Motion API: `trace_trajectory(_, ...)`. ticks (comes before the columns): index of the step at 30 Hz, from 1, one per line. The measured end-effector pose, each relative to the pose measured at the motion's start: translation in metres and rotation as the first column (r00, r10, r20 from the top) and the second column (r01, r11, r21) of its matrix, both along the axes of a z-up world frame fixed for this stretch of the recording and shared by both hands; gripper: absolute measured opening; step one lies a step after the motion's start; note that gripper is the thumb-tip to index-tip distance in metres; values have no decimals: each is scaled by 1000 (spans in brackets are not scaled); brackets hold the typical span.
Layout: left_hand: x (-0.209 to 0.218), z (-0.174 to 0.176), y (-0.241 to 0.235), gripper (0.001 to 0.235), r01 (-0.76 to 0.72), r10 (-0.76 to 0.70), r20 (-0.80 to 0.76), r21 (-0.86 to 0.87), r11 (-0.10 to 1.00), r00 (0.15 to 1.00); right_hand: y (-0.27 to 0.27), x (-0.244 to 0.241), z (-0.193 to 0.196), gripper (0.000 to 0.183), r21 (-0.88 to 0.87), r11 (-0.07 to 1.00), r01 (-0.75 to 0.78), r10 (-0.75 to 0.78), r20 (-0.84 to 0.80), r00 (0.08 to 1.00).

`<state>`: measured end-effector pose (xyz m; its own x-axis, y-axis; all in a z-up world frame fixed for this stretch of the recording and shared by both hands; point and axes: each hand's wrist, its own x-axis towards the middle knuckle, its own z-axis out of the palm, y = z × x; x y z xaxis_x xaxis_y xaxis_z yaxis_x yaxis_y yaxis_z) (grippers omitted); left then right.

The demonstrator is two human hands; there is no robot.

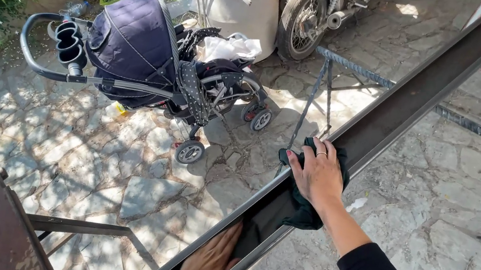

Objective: Cleaning the interior of a long metal U-profile using a wet cloth and a bucket of water.

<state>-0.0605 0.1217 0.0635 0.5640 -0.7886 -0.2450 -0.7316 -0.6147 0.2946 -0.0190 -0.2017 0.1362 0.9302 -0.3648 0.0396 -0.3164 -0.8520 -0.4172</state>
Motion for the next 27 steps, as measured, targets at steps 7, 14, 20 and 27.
trace_trajectory(7,-15,18,25,69,95,-107,-64,-165,982,992,-5,-7,-2,72,-29,1000,5,-6,-29,1000)
trace_trajectory(14,-28,-21,92,69,113,-116,3,-248,962,993,-1,-2,0,75,-52,998,40,-43,-58,997)
trace_trajectory(20,-17,28,34,66,69,-137,-188,-330,942,972,3,-7,11,75,-18,997,74,-75,-82,994)
trace_trajectory(27,-46,7,130,70,25,-19,-167,31,999,986,-1,-5,6,74,-40,996,74,-78,-100,992)
